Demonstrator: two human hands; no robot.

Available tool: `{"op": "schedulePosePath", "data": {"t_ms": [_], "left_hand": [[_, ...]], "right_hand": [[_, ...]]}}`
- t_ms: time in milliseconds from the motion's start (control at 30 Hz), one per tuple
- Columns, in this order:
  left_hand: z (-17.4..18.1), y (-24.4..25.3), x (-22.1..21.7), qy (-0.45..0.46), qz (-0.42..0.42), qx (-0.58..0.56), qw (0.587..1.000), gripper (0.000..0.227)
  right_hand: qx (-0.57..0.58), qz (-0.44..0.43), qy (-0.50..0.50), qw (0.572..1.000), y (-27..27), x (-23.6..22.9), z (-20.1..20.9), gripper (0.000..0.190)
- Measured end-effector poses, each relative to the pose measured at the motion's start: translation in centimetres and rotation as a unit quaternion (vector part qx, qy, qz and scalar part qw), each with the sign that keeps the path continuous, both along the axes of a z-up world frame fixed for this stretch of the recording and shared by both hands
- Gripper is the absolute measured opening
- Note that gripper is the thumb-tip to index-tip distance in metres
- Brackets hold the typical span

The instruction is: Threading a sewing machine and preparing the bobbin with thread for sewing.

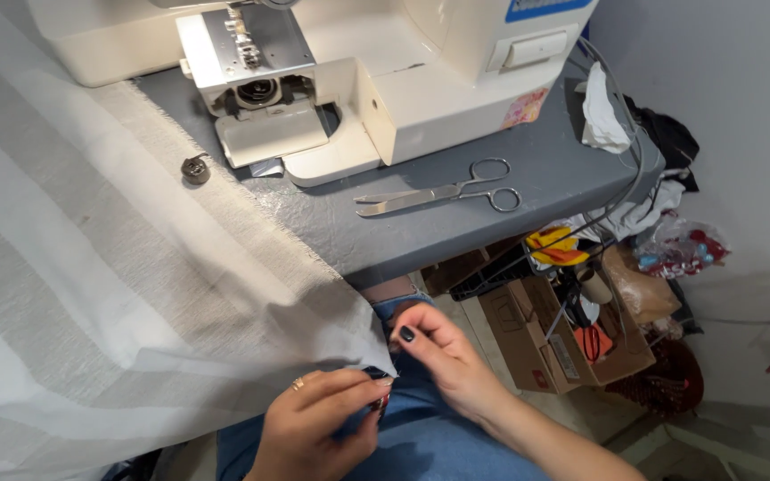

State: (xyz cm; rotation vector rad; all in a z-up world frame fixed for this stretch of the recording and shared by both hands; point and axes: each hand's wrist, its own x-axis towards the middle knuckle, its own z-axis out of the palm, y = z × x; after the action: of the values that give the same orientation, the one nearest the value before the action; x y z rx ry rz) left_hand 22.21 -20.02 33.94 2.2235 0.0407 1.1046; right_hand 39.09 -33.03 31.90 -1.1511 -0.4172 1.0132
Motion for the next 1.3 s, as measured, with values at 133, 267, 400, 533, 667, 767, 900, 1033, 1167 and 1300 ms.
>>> {"op": "schedulePosePath", "data": {"t_ms": [133, 267, 400, 533, 667, 767, 900, 1033, 1167, 1300], "left_hand": [[-1.2, 0.3, -0.7, 0.109, -0.072, -0.328, 0.936, 0.027], [-0.7, 0.4, 0.9, 0.191, -0.117, -0.499, 0.837, 0.026], [-1.4, -0.1, 2.0, 0.246, -0.142, -0.521, 0.805, 0.029], [-4.2, -1.3, 6.1, 0.282, -0.184, -0.498, 0.799, 0.033], [-9.2, -3.7, 12.4, 0.307, -0.218, -0.563, 0.736, 0.034], [-8.8, -5.3, 14.3, 0.289, -0.219, -0.594, 0.718, 0.034], [-9.7, -6.1, 15.0, 0.295, -0.224, -0.606, 0.704, 0.038], [-9.6, -6.2, 15.0, 0.309, -0.222, -0.585, 0.716, 0.038], [-9.8, -6.3, 14.9, 0.299, -0.216, -0.579, 0.727, 0.035], [-9.3, -5.9, 14.4, 0.299, -0.185, -0.568, 0.744, 0.034]], "right_hand": [[0.08, -0.002, -0.152, 0.985, -2.3, 1.6, -0.4, 0.013], [0.232, 0.039, 0.138, 0.962, -5.3, 3.9, -2.5, 0.009], [0.232, 0.074, 0.154, 0.958, -9.6, 7.8, -2.8, 0.014], [-0.03, -0.083, -0.103, 0.991, -12.0, 9.4, -5.2, 0.007], [-0.099, -0.069, -0.279, 0.953, -12.7, 8.8, -8.1, 0.016], [-0.17, -0.106, -0.303, 0.932, -12.2, 7.4, -7.8, 0.017], [-0.213, -0.113, -0.3, 0.923, -12.0, 7.0, -7.1, 0.015], [-0.206, -0.122, -0.347, 0.907, -12.1, 6.9, -8.0, 0.016], [-0.217, -0.116, -0.38, 0.892, -11.7, 6.2, -7.8, 0.014], [-0.212, -0.094, -0.405, 0.885, -11.2, 5.6, -5.7, 0.011]]}}
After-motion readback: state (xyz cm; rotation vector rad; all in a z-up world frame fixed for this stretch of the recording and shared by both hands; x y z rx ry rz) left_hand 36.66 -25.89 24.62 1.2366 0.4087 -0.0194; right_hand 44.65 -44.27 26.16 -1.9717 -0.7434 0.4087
